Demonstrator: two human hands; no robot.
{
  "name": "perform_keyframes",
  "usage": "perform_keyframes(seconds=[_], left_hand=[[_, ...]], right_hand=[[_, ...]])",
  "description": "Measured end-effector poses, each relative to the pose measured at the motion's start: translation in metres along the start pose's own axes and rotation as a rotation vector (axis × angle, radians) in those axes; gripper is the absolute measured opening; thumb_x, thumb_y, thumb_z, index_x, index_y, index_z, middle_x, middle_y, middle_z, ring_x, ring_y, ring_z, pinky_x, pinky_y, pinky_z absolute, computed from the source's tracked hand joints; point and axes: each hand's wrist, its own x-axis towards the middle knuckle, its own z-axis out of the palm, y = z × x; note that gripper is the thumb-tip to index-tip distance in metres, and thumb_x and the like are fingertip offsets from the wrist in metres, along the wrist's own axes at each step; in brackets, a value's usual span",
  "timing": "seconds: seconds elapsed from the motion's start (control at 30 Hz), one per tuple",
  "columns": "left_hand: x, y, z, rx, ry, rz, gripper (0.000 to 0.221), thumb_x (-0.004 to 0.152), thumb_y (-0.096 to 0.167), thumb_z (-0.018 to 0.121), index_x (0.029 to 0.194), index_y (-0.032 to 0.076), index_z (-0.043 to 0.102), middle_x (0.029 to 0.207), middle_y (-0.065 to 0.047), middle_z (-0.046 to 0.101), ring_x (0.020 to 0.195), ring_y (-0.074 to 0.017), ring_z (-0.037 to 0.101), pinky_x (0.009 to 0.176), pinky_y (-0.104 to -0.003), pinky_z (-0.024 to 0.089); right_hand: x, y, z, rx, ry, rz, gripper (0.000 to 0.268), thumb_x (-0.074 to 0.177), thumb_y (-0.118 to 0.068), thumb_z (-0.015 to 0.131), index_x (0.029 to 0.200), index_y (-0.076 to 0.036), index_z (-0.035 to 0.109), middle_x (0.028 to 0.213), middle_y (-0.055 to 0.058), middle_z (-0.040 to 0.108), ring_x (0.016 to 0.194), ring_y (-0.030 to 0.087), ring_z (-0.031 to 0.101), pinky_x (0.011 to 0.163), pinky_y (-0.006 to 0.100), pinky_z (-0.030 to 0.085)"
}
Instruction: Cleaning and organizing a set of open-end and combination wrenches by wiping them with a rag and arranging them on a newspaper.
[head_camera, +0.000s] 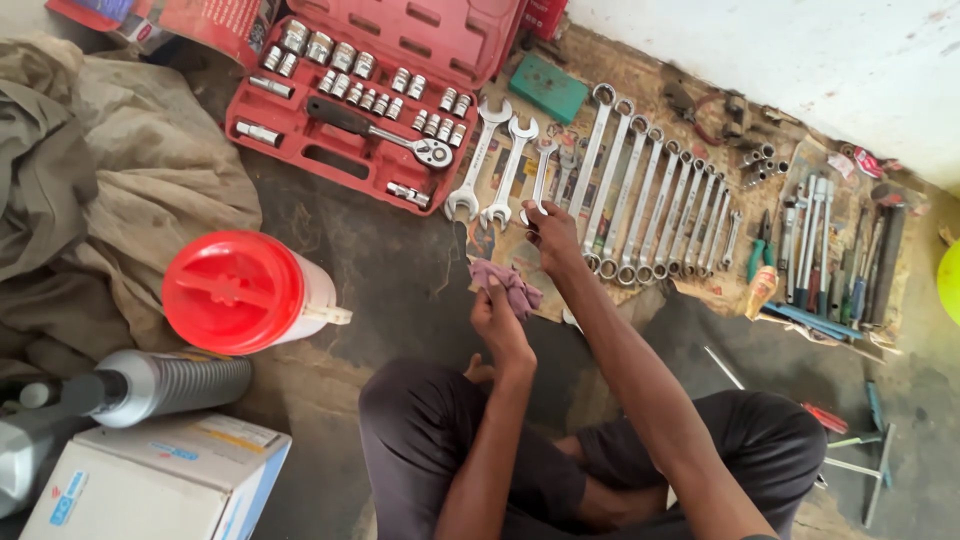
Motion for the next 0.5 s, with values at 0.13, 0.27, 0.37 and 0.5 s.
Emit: perform_keyframes(seconds=[0.13,0.27,0.37,0.5], left_hand=[[-0.003,0.005,0.006,-0.009,-0.014,-0.022,0.032,0.108,0.023,0.049,0.101,-0.004,0.066,0.081,-0.006,0.066,0.067,-0.0129,0.064,0.060,-0.027,0.051],[-0.002,0.004,0.006,0.033,0.031,-0.019,0.031,0.108,0.023,0.051,0.100,-0.001,0.068,0.081,-0.001,0.065,0.067,-0.0073,0.058,0.060,-0.025,0.048],[-0.002,0.001,0.003,0.026,0.028,-0.023,0.031,0.109,0.024,0.051,0.096,0.001,0.067,0.076,0.002,0.061,0.063,-0.0049,0.052,0.056,-0.024,0.042],[-0.003,0.002,0.003,0.058,0.035,-0.025,0.032,0.110,0.025,0.051,0.093,0.003,0.065,0.070,0.005,0.054,0.060,-0.0027,0.042,0.053,-0.024,0.034]], right_hand=[[0.021,0.020,0.001,0.029,-0.022,-0.014,0.020,0.100,-0.020,0.067,0.110,-0.003,0.070,0.085,0.002,0.067,0.070,0.012,0.058,0.062,0.026,0.050],[0.029,0.040,-0.004,0.215,-0.022,0.013,0.014,0.101,-0.014,0.065,0.102,0.000,0.064,0.088,0.008,0.070,0.079,0.019,0.069,0.075,0.033,0.058],[-0.005,0.027,-0.002,-0.074,-0.072,-0.190,0.013,0.102,-0.010,0.066,0.096,0.001,0.064,0.088,0.012,0.070,0.085,0.027,0.070,0.084,0.041,0.059],[-0.029,0.020,0.000,-1.258,-0.048,-0.692,0.022,0.101,-0.019,0.065,0.090,-0.001,0.071,0.085,0.020,0.069,0.085,0.041,0.063,0.080,0.050,0.052]])
